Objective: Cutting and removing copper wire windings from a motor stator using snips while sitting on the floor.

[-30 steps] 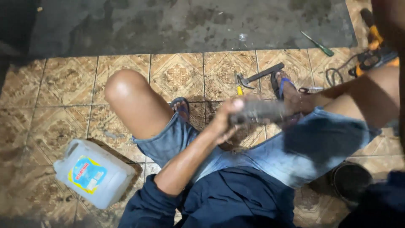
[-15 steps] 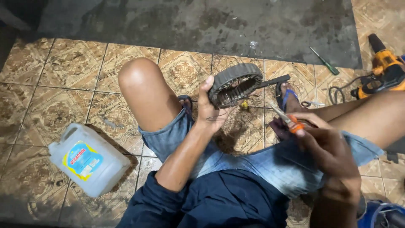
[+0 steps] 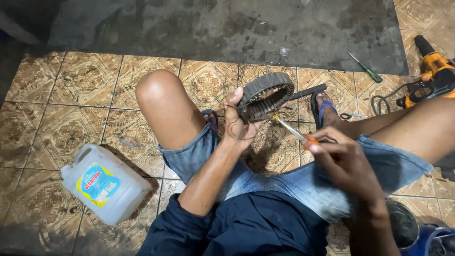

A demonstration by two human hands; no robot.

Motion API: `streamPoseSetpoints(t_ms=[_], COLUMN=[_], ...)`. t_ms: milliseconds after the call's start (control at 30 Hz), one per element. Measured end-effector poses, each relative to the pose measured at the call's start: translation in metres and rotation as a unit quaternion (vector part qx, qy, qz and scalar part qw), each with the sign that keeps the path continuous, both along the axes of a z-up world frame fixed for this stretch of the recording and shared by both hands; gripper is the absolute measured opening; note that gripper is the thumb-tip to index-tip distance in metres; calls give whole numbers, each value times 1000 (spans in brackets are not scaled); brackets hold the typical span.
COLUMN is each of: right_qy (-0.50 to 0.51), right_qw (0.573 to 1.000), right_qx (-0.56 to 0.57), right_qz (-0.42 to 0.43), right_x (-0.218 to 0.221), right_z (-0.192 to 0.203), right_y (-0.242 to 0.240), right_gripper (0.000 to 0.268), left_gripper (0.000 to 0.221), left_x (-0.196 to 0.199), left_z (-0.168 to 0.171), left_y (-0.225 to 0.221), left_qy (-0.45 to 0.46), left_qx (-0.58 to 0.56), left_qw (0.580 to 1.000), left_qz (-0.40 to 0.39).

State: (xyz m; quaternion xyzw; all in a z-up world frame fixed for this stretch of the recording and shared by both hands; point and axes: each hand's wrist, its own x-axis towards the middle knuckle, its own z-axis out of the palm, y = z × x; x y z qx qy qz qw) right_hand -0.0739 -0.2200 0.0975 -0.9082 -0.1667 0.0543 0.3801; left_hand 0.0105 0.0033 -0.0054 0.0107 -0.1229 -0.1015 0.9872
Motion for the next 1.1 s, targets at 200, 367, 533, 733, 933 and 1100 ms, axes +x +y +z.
streamPoseSetpoints(t_ms=[200, 367, 533, 733, 933, 1100], right_qy=[-111, -157, -215, -216, -308, -295], right_qw=[987, 980, 969, 967, 946, 947], right_qx=[114, 90, 58, 79, 61, 100], right_qz=[-23, -77, -106, -106, -78, -78], right_x=[26, 32, 40, 47, 41, 31], right_z=[-53, -57, -58, -65, -93, -98], right_y=[17, 40, 55, 62, 53, 44], right_gripper=[45, 41, 34, 40, 29, 35], left_gripper=[53, 52, 64, 61, 81, 90], left_x=[7, 8, 12, -7, -15, -16], left_z=[-22, -45, -46, -13, 21, 25], left_y=[-14, -13, -9, -4, -4, -7], left_qy=[120, 116, 73, -2, -86, -141], left_qx=[177, 196, 280, 438, 466, 486], left_qw=[976, 972, 947, 867, 838, 822], left_qz=[43, 61, 137, 239, 272, 262])
